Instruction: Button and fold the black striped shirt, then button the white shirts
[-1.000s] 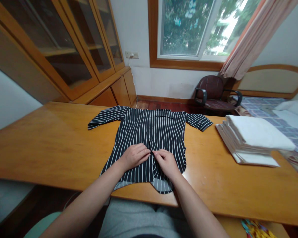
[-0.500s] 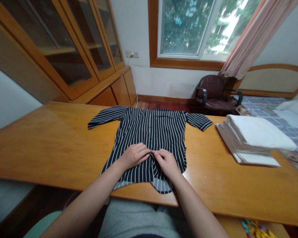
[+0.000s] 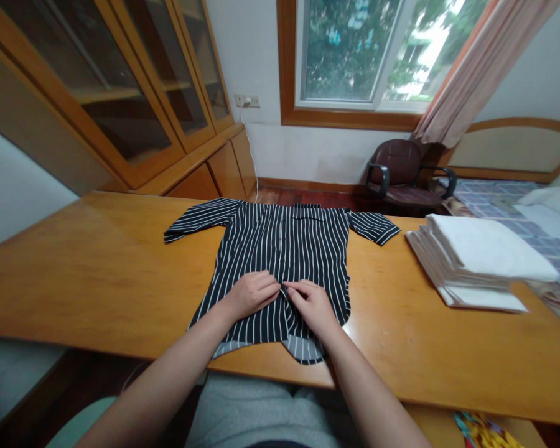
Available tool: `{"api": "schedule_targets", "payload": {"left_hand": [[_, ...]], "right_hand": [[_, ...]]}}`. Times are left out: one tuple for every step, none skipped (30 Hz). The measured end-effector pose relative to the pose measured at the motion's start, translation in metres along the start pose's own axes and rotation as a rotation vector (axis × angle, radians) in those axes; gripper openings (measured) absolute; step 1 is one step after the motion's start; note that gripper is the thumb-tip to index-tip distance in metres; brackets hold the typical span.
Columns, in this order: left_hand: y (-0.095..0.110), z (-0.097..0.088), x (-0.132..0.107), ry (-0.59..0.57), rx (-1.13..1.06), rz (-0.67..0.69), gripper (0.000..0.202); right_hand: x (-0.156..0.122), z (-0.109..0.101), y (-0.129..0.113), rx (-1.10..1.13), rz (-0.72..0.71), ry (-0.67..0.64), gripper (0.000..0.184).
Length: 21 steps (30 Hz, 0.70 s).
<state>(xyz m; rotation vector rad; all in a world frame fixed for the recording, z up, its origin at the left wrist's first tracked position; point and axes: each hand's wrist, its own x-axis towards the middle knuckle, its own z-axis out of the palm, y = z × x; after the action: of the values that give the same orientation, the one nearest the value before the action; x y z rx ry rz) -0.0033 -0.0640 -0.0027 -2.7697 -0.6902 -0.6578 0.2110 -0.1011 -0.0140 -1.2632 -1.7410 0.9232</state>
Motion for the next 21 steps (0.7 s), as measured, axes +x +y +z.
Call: {"api": "schedule_targets", "payload": {"left_hand": [[-0.0003, 0.0003, -0.0003, 0.002, 0.003, 0.000, 0.024], [-0.0006, 0.0005, -0.0006, 0.005, 0.005, -0.002, 0.023], [-0.0008, 0.0007, -0.0009, 0.009, 0.007, -0.004, 0.023], [-0.0010, 0.0009, -0.0011, 0.014, 0.007, -0.006, 0.023], [-0.0010, 0.0010, -0.0014, 0.020, 0.006, -0.006, 0.023], [-0.0011, 0.0010, -0.0016, 0.026, 0.004, -0.005, 0.023], [-0.0011, 0.0011, -0.0018, 0.031, 0.002, -0.004, 0.023], [-0.0011, 0.0011, -0.0019, 0.036, 0.002, -0.003, 0.024], [-0.0011, 0.0013, -0.0021, 0.040, 0.001, -0.003, 0.024], [-0.0011, 0.0014, -0.0023, 0.042, 0.000, -0.002, 0.025], [-0.0011, 0.0016, -0.0024, 0.043, 0.000, -0.002, 0.025], [-0.0010, 0.0017, -0.0026, 0.044, -0.001, -0.001, 0.026], [-0.0009, 0.0017, -0.0026, 0.044, -0.002, 0.000, 0.026], [-0.0008, 0.0017, -0.0026, 0.046, -0.003, 0.002, 0.026], [-0.0006, 0.0015, -0.0025, 0.049, -0.002, 0.002, 0.026], [-0.0004, 0.0012, -0.0023, 0.053, -0.001, 0.001, 0.026], [-0.0002, 0.0009, -0.0021, 0.054, -0.002, 0.001, 0.026], [-0.0001, 0.0006, -0.0019, 0.054, -0.004, -0.001, 0.027], [0.0000, 0.0003, -0.0018, 0.054, -0.006, -0.004, 0.027], [0.0000, 0.0000, -0.0018, 0.052, -0.008, -0.007, 0.027], [-0.0002, -0.0002, -0.0018, 0.052, -0.011, -0.009, 0.027]], "right_hand": [[0.0000, 0.0000, -0.0001, -0.008, -0.003, 0.008, 0.026], [-0.0001, 0.0000, -0.0003, -0.015, -0.007, 0.015, 0.025], [-0.0001, 0.0000, -0.0005, -0.022, -0.013, 0.021, 0.025], [-0.0002, 0.0000, -0.0008, -0.026, -0.020, 0.025, 0.024], [-0.0004, 0.0001, -0.0011, -0.031, -0.026, 0.028, 0.023], [-0.0005, 0.0003, -0.0015, -0.034, -0.030, 0.031, 0.022], [-0.0007, 0.0007, -0.0018, -0.035, -0.033, 0.033, 0.021], [-0.0009, 0.0012, -0.0021, -0.036, -0.035, 0.037, 0.020], [-0.0010, 0.0019, -0.0024, -0.038, -0.036, 0.041, 0.019], [-0.0011, 0.0027, -0.0025, -0.039, -0.038, 0.044, 0.017], [-0.0011, 0.0034, -0.0024, -0.041, -0.042, 0.046, 0.016], [-0.0011, 0.0042, -0.0023, -0.046, -0.046, 0.045, 0.015], [-0.0010, 0.0048, -0.0021, -0.053, -0.049, 0.045, 0.013], [-0.0009, 0.0054, -0.0018, -0.061, -0.050, 0.042, 0.013], [-0.0009, 0.0058, -0.0015, -0.069, -0.049, 0.039, 0.012], [-0.0009, 0.0061, -0.0014, -0.075, -0.049, 0.038, 0.011], [-0.0010, 0.0062, -0.0015, -0.079, -0.048, 0.038, 0.011], [-0.0012, 0.0062, -0.0018, -0.082, -0.049, 0.040, 0.010], [-0.0014, 0.0061, -0.0023, -0.083, -0.050, 0.041, 0.011], [-0.0016, 0.0058, -0.0030, -0.083, -0.052, 0.042, 0.011], [-0.0018, 0.0055, -0.0037, -0.082, -0.054, 0.045, 0.011]]}}
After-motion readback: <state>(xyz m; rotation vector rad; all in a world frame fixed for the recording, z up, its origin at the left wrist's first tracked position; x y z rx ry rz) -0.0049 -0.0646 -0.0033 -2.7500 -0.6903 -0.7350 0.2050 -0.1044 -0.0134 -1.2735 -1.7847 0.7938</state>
